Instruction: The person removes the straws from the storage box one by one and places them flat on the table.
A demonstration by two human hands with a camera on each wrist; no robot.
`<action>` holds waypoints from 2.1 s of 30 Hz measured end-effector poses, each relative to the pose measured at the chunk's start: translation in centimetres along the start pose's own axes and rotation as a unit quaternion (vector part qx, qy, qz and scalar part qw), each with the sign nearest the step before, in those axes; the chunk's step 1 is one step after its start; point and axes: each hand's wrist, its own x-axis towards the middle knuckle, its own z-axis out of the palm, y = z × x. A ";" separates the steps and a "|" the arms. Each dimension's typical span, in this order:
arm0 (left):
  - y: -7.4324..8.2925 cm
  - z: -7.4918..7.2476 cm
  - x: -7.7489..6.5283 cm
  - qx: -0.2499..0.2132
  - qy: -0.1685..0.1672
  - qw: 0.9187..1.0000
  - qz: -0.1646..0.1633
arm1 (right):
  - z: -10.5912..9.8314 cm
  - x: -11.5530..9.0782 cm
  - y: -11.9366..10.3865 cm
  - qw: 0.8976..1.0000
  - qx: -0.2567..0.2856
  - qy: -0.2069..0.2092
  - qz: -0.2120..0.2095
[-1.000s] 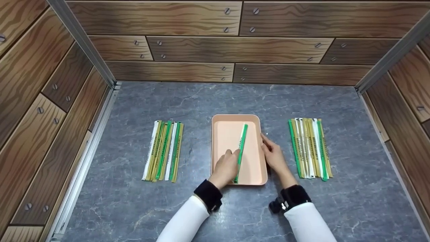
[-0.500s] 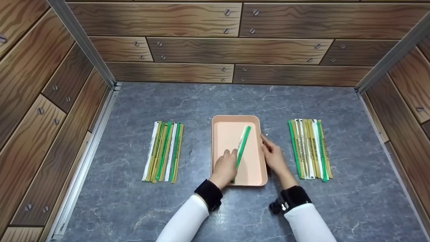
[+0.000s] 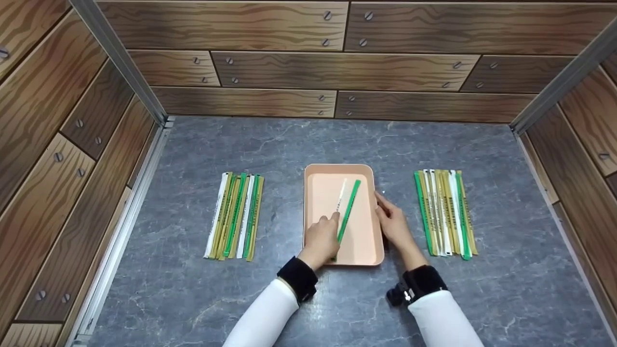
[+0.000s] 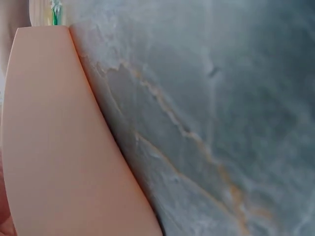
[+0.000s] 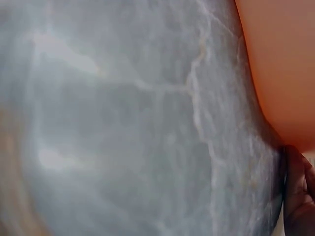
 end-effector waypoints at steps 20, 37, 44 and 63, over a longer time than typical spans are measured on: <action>-1.2 -4.0 -1.2 -0.132 0.028 0.991 -0.020 | 0.2 0.6 1.7 1.000 -0.011 0.016 -0.011; -8.9 -5.6 -4.3 -0.187 0.131 0.971 -0.071 | 0.2 0.5 1.5 1.000 -0.009 0.007 0.005; -12.8 -6.7 -5.6 -0.146 0.128 0.970 -0.149 | 0.2 0.5 1.5 1.000 -0.012 0.016 0.003; -16.1 -7.7 -6.7 -0.105 0.118 0.957 -0.241 | 0.1 0.5 1.3 1.000 -0.002 0.007 -0.003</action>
